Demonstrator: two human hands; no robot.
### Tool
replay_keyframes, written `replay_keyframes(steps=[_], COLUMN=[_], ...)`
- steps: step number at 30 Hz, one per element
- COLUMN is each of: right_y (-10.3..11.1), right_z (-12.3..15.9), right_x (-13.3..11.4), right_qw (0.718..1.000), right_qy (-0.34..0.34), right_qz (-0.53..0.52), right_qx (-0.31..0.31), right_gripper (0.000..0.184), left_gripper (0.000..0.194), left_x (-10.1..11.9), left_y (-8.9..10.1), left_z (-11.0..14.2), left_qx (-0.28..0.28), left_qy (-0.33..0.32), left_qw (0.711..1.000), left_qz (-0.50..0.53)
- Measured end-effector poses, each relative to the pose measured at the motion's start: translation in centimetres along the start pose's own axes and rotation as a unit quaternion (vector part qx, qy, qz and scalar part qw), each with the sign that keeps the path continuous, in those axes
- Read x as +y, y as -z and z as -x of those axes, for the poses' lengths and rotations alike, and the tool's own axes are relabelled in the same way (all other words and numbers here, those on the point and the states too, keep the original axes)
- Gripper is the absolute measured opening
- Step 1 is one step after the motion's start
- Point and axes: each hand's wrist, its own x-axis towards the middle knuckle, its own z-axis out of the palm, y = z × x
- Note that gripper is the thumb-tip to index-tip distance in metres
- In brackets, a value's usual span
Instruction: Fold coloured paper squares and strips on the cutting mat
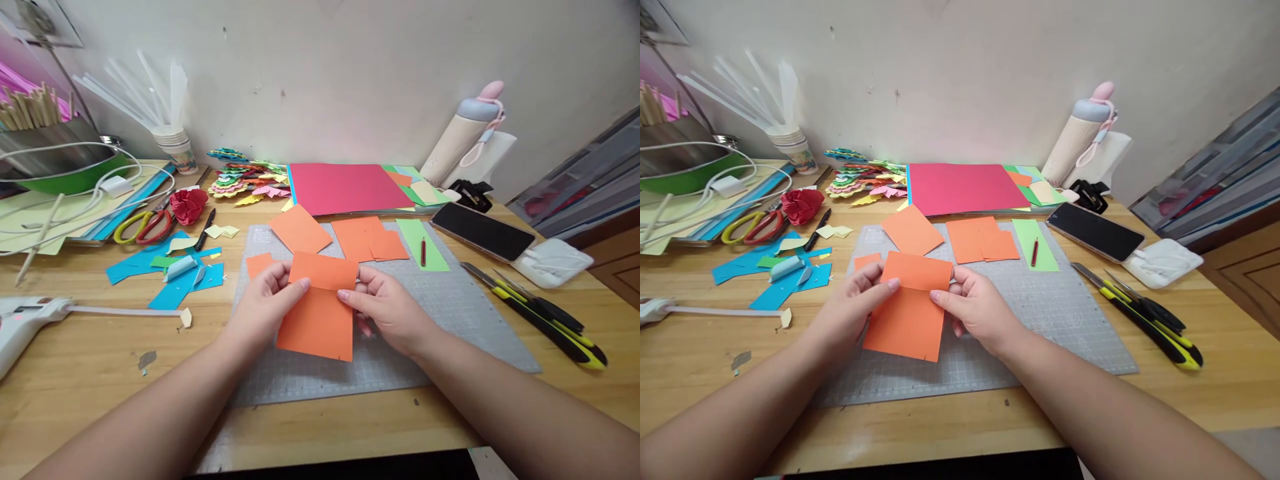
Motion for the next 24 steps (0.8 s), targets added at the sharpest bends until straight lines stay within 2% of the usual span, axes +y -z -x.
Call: replay_keyframes(steps=[2,6,11,14,18,21,24], right_y=[0.1,0.0,0.1,0.3,0.4,0.4,0.3], right_z=[0.0,0.0,-0.3,-0.2,0.3,0.8,1.0], right_x=[0.0,0.1,0.2,0.2,-0.2,-0.5,-0.6], right_qw=[1.000,0.999,0.992,0.997,0.990,0.979,0.984], right_qy=[0.002,0.003,-0.016,0.007,0.108,0.156,0.146], right_qz=[0.002,-0.032,-0.126,-0.078,0.087,0.124,0.092], right_qx=[0.001,-0.024,-0.005,0.008,0.025,0.031,0.034], right_gripper=[0.030,0.035,0.017,0.021,0.031,0.034,0.033], left_gripper=[0.032,0.031,0.010,0.014,0.027,0.035,0.029], left_x=[0.0,-0.2,-0.1,0.0,0.0,0.0,-0.2], left_y=[0.0,0.0,0.2,0.6,0.6,0.4,0.1], left_z=[0.1,0.0,-0.3,-0.3,-0.3,-0.2,0.2], left_qx=[-0.027,-0.024,0.045,0.058,0.025,0.000,-0.001], left_qy=[0.026,0.028,0.022,0.052,0.045,0.008,-0.069], left_qw=[0.999,0.999,0.999,0.997,0.999,0.997,0.982], left_qz=[-0.016,-0.002,-0.004,0.007,-0.016,-0.074,-0.177])
